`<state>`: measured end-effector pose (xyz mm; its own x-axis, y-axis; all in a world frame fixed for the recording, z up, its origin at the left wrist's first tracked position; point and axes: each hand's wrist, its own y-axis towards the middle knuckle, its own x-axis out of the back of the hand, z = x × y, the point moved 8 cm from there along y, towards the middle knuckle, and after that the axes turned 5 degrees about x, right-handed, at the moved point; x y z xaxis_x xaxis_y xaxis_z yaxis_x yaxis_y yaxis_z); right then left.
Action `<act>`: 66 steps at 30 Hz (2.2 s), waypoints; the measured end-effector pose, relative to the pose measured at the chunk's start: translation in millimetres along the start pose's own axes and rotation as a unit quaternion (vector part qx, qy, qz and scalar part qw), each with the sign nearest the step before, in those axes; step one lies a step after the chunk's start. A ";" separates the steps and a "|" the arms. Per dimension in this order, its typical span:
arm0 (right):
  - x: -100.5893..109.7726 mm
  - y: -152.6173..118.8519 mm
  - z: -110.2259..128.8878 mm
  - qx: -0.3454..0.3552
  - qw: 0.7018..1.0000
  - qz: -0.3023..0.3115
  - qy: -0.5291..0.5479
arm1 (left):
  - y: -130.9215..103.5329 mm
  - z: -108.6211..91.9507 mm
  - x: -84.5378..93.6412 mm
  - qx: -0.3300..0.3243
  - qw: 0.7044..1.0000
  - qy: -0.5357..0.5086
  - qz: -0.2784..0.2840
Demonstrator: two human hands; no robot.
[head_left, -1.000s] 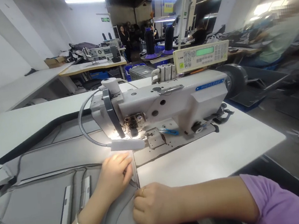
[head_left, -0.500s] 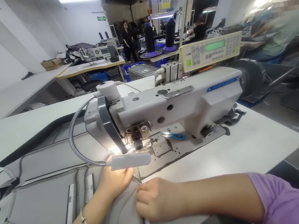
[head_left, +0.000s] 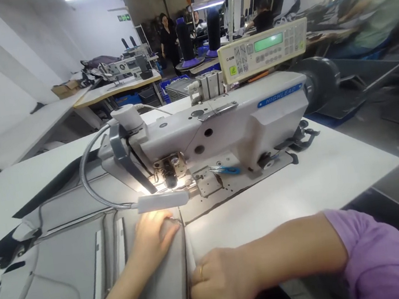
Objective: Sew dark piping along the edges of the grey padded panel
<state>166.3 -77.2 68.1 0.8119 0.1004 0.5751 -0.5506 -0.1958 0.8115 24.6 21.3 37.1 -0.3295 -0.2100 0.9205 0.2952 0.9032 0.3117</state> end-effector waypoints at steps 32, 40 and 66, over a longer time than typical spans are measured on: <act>-21.9 -12.7 -16.2 -0.027 0.990 0.104 -0.089 | 9.7 -4.5 -10.2 0.015 0.998 0.045 0.040; -26.8 -13.2 -22.4 -0.048 0.986 0.117 -0.105 | 27.1 -2.5 -10.7 -0.014 0.993 0.113 0.007; -36.4 -16.7 -24.8 -0.047 0.986 0.132 -0.086 | 7.6 -26.0 0.2 -0.062 0.998 -0.006 -0.002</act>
<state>141.1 -53.4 36.3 0.6546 -0.1107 0.7478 -0.7560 -0.1009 0.6468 50.0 18.4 45.8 -0.3409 -0.2091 0.9165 0.4024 0.8487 0.3433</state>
